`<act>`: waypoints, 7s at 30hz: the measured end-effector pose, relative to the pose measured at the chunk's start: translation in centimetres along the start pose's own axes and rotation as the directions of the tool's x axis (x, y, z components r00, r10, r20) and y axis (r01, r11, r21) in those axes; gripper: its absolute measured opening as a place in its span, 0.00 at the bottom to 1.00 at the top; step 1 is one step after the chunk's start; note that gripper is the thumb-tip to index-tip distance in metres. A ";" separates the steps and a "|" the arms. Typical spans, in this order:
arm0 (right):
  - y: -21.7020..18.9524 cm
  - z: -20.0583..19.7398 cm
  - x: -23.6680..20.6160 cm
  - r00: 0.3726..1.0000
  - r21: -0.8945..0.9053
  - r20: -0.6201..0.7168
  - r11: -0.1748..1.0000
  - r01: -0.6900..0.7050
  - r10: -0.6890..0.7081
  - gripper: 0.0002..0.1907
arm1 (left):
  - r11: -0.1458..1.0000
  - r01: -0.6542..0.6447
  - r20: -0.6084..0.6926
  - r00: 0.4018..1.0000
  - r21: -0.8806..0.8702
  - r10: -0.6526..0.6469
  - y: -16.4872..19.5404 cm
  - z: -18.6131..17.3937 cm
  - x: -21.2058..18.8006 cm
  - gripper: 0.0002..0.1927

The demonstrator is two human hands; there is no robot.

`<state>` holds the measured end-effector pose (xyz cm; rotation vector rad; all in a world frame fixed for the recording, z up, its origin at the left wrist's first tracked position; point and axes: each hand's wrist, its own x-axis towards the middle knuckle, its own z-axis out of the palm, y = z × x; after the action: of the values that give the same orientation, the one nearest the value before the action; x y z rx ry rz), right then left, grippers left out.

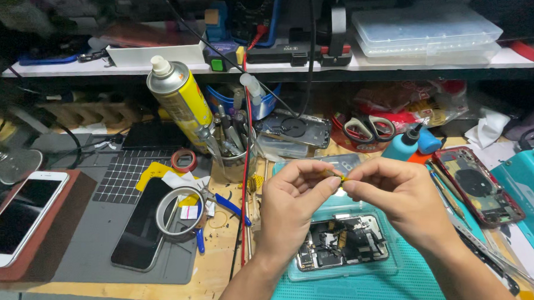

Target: The person repairs a disassembled smartphone at a workbench. They apply brown tape to a small flex component, cut the tape with scissors, place the component into a clear plastic storage box, then pick up the phone body and press a new back panel and parts into place by hand.

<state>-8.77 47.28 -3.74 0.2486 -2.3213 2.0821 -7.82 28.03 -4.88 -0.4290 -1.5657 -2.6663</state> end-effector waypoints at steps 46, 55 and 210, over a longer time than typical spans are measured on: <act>-0.2 -1.4 1.3 0.976 0.328 0.111 0.921 -0.212 0.186 0.15 | 0.997 -0.066 -0.023 0.997 0.029 0.067 0.0 0.7 -0.1 0.10; 1.9 -2.3 2.7 0.914 0.401 0.277 0.829 -0.391 0.297 0.11 | 0.980 -0.081 0.004 0.997 0.184 0.081 0.9 1.0 0.0 0.10; 2.4 -3.5 -2.6 0.913 -0.584 0.080 0.760 -0.283 0.401 0.11 | 0.373 -0.232 0.151 0.960 0.898 0.234 -2.3 -4.1 -2.3 0.09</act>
<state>-6.88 51.23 -6.00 0.0104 -3.1839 1.3976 -6.84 25.35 -9.26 -0.4979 -2.3974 -1.2128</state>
